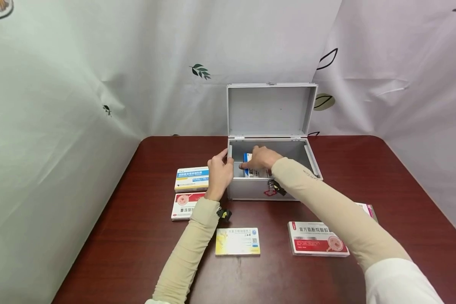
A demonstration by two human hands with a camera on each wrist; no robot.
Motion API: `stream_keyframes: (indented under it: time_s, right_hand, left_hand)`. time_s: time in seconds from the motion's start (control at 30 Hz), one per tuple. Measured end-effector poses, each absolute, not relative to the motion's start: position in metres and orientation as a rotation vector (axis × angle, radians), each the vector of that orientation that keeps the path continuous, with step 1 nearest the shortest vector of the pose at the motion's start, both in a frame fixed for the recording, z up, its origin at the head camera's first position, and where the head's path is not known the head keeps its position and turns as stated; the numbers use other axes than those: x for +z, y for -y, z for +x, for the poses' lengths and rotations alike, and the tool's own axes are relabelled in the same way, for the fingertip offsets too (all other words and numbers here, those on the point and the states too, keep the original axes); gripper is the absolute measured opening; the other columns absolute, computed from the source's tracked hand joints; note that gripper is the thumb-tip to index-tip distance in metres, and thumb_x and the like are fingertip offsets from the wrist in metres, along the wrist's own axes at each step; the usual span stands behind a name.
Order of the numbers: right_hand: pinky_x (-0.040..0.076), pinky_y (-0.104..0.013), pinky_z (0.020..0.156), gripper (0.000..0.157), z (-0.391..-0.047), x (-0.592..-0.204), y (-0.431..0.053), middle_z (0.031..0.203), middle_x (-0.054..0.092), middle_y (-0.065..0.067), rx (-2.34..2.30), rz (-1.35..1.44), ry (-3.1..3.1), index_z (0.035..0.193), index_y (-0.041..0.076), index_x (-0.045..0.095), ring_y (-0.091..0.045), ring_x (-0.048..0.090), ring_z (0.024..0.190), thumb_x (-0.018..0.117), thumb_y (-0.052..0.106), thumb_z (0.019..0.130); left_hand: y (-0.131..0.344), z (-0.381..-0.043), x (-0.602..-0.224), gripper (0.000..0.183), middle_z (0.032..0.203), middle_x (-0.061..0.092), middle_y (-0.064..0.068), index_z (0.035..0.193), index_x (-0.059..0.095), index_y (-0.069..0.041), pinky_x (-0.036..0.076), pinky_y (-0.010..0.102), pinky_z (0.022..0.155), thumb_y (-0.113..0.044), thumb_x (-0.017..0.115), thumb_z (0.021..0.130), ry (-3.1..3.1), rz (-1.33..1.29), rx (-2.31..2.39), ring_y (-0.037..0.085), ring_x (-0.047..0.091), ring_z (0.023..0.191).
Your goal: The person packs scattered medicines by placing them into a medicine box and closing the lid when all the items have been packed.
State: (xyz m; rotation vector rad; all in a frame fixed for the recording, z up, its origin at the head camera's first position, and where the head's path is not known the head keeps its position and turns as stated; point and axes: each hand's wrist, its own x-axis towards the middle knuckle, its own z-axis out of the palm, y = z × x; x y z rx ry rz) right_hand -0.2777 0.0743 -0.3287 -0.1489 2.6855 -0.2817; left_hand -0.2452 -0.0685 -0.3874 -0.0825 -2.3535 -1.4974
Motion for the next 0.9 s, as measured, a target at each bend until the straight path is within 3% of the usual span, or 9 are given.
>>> stream_keyframes:
  time_s: [0.1, 0.37, 0.47, 0.6, 0.7, 0.9]
  right_hand:
    - [0.046, -0.043, 0.087, 0.086, -0.276, -0.334, -0.068, 0.126, 0.050, -0.022, -0.299, -0.149, -2.685, 0.138, -0.003, 0.028, -0.028, 0.057, 0.101, 0.053, 0.059, 0.082]
    - [0.044, -0.048, 0.089, 0.089, -0.275, -0.330, -0.068, 0.126, 0.050, -0.022, -0.383, -0.132, -2.688, 0.140, -0.002, 0.022, -0.033, 0.055, 0.107, 0.055, 0.057, 0.082]
    - [0.050, -0.044, 0.077, 0.094, -0.277, -0.322, -0.068, 0.125, 0.051, -0.023, -0.392, -0.138, -2.699, 0.142, -0.002, 0.017, -0.030, 0.060, 0.097, 0.056, 0.058, 0.081]
    - [0.053, -0.036, 0.057, 0.090, -0.282, -0.310, -0.064, 0.118, 0.052, -0.019, -0.389, -0.123, -2.686, 0.138, -0.001, 0.025, -0.026, 0.063, 0.073, 0.059, 0.058, 0.079]
    - [0.053, -0.034, 0.054, 0.082, -0.285, -0.304, -0.061, 0.110, 0.052, -0.015, -0.364, -0.109, -2.655, 0.132, 0.000, 0.034, -0.024, 0.063, 0.064, 0.060, 0.057, 0.079]
    - [0.053, -0.031, 0.055, 0.079, -0.288, -0.295, -0.057, 0.104, 0.054, -0.013, -0.272, -0.088, -2.623, 0.128, 0.003, 0.039, -0.023, 0.064, 0.062, 0.061, 0.060, 0.077]
  left_hand:
    - [0.069, -0.245, -0.387, 0.038, 0.070, 0.063, 0.016, 0.127, 0.053, 0.001, 0.034, 0.026, 0.043, -0.008, 0.048, 0.090, 2.346, -0.083, -1.491, 0.016, 0.038, 0.042]
    - [0.068, -0.247, -0.387, 0.038, 0.082, 0.066, 0.018, 0.126, 0.053, 0.002, 0.036, 0.025, 0.045, -0.007, 0.048, 0.090, 2.351, -0.090, -1.486, 0.016, 0.042, 0.045]
    - [0.068, -0.247, -0.387, 0.037, 0.096, 0.067, 0.017, 0.126, 0.053, 0.002, 0.040, 0.024, 0.049, -0.007, 0.049, 0.090, 2.344, -0.082, -1.482, 0.013, 0.049, 0.052]
    - [0.068, -0.248, -0.386, 0.037, 0.080, 0.066, 0.016, 0.126, 0.053, 0.001, 0.038, 0.023, 0.046, -0.009, 0.049, 0.090, 2.351, -0.066, -1.486, 0.012, 0.044, 0.046]
    - [0.068, -0.248, -0.386, 0.038, 0.072, 0.064, 0.016, 0.127, 0.053, 0.000, 0.035, 0.025, 0.044, -0.010, 0.049, 0.090, 2.365, -0.063, -1.498, 0.014, 0.039, 0.041]
    - [0.068, -0.247, -0.385, 0.038, 0.104, 0.066, 0.015, 0.126, 0.053, 0.001, 0.046, 0.024, 0.057, -0.009, 0.050, 0.090, 2.367, -0.056, -1.508, 0.012, 0.060, 0.068]
